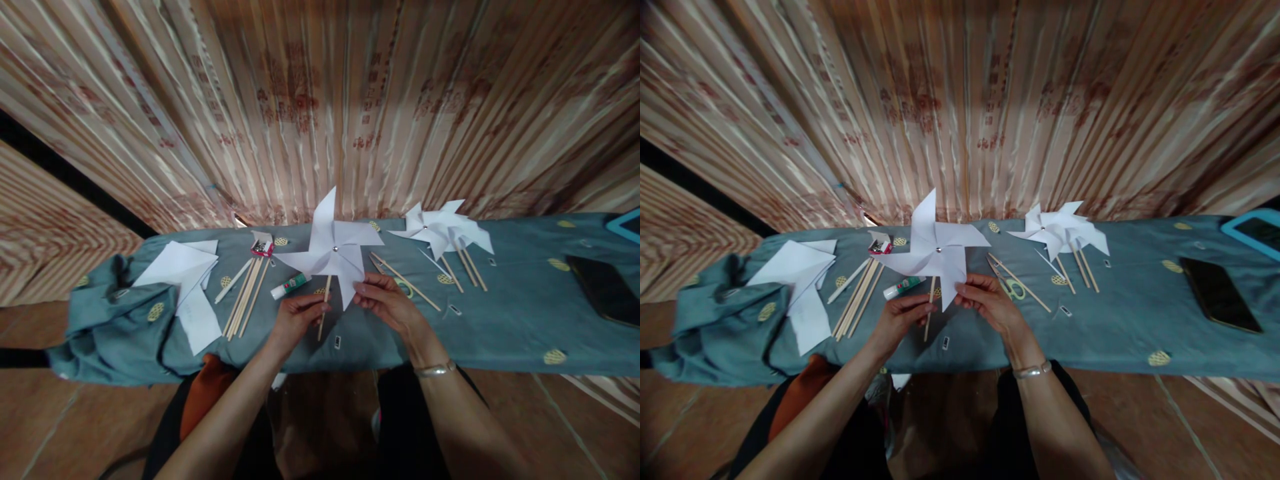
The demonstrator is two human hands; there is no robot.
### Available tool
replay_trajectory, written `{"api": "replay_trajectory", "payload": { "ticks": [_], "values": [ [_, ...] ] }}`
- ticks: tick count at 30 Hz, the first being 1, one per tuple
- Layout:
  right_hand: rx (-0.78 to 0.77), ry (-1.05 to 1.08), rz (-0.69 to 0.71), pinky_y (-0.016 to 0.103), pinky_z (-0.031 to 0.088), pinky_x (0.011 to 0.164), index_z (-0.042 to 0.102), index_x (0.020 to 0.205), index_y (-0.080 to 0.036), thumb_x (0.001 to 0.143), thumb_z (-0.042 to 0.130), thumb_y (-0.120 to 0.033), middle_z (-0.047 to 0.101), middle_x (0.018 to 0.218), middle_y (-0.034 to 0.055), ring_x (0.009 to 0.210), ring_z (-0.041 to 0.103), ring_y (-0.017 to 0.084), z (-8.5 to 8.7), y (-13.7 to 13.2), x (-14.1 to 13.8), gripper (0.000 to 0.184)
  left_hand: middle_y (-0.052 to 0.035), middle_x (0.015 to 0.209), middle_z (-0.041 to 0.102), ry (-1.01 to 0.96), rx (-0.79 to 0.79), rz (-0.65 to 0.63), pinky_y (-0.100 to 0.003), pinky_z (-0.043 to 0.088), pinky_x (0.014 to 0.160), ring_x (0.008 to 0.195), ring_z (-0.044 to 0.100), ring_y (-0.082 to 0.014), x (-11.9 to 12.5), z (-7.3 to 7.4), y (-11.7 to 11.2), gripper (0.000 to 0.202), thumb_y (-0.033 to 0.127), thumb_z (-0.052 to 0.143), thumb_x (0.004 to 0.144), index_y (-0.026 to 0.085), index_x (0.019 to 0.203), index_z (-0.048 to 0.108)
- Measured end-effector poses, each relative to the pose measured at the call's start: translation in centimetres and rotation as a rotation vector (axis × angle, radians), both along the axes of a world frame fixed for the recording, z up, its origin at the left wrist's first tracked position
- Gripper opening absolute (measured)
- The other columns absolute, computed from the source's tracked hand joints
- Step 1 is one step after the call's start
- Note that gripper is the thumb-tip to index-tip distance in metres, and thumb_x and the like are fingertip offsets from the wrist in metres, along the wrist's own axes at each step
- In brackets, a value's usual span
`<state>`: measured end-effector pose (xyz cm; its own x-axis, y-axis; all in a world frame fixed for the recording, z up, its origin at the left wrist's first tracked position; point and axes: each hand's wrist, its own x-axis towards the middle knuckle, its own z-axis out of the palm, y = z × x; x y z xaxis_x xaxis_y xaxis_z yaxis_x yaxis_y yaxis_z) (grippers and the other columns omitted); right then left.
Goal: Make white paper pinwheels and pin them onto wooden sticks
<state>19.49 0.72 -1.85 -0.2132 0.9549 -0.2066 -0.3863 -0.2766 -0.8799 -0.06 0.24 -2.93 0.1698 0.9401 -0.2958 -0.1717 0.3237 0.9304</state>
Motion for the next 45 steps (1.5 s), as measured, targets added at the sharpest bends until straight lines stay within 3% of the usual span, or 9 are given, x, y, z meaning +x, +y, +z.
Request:
{"api": "replay_trajectory", "payload": {
  "ticks": [9, 16, 22, 26, 31, 36, 45],
  "values": [
    [0.027, -0.022, 0.075, 0.019, 0.042, 0.049, 0.076, 0.070, -0.019, 0.059, 0.087, -0.039, 0.069, 0.059, -0.0011, 0.050, 0.056, 0.007, 0.1, -0.2, -0.9, 0.026, -0.0010, 0.056, 0.064, -0.002, 0.024, -0.044, -0.023, 0.039, 0.050, 0.048, 0.046, -0.0080, 0.2, 0.1, -0.3, 0.033, 0.037, 0.086, 0.053, 0.014, 0.077, 0.079],
    [0.071, -0.074, 0.110, 0.020, 0.040, 0.049, 0.074, 0.065, -0.019, 0.061, 0.085, -0.042, 0.066, 0.055, -0.0026, 0.049, 0.053, 0.007, -0.9, -0.1, -2.3, 0.026, -0.0009, 0.057, 0.063, 0.042, 0.096, -0.117, -0.023, 0.037, 0.051, 0.050, 0.045, -0.0087, 0.2, -0.2, -0.5, 0.025, 0.038, 0.080, 0.061, 0.015, 0.070, 0.079],
    [0.113, -0.173, 0.170, 0.020, 0.035, 0.045, 0.074, 0.069, -0.017, 0.064, 0.083, -0.043, 0.064, 0.054, -0.0021, 0.047, 0.051, 0.007, -0.9, 0.0, -1.0, 0.028, 0.0008, 0.053, 0.060, 0.056, 0.074, -0.053, -0.024, 0.037, 0.051, 0.049, 0.045, -0.0095, 0.0, -0.1, -0.3, 0.024, 0.037, 0.082, 0.058, 0.017, 0.071, 0.078],
    [0.090, -0.100, 0.036, 0.021, 0.033, 0.043, 0.071, 0.064, -0.018, 0.060, 0.084, -0.051, 0.062, 0.055, -0.0002, 0.048, 0.050, 0.008, -0.3, 0.1, 1.7, 0.036, 0.0003, 0.055, 0.061, 0.018, 0.034, -0.008, -0.023, 0.037, 0.049, 0.048, 0.044, -0.0079, -0.1, -0.1, -0.2, 0.029, 0.035, 0.084, 0.054, 0.015, 0.075, 0.079],
    [0.073, 0.044, -0.202, 0.020, 0.033, 0.040, 0.070, 0.062, -0.018, 0.055, 0.088, -0.047, 0.059, 0.054, -0.0009, 0.048, 0.047, 0.008, -0.7, 0.6, 3.4, 0.035, 0.0003, 0.057, 0.060, -0.016, 0.055, -0.014, -0.023, 0.035, 0.050, 0.049, 0.043, -0.0070, -0.2, -0.1, -0.6, 0.028, 0.033, 0.083, 0.057, 0.014, 0.076, 0.078],
    [0.059, 0.072, -0.231, 0.020, 0.039, 0.039, 0.071, 0.065, -0.019, 0.054, 0.089, -0.043, 0.061, 0.058, -0.0005, 0.049, 0.051, 0.009, -1.1, 1.1, 3.2, 0.032, 0.0004, 0.055, 0.057, -0.013, 0.091, -0.013, -0.024, 0.035, 0.052, 0.050, 0.043, -0.0077, 0.1, -0.1, -1.3, 0.029, 0.035, 0.083, 0.059, 0.013, 0.076, 0.078],
    [0.104, 0.186, -0.320, 0.018, 0.036, 0.036, 0.067, 0.064, -0.021, 0.056, 0.087, -0.051, 0.051, 0.050, -0.0054, 0.043, 0.043, 0.006, -0.7, 1.5, 4.6, 0.037, 0.0013, 0.050, 0.057, -0.037, 0.045, 0.041, -0.023, 0.035, 0.050, 0.046, 0.043, -0.0072, 1.2, 0.9, -3.6, 0.039, 0.043, 0.086, 0.050, 0.014, 0.076, 0.079]
  ]
}}
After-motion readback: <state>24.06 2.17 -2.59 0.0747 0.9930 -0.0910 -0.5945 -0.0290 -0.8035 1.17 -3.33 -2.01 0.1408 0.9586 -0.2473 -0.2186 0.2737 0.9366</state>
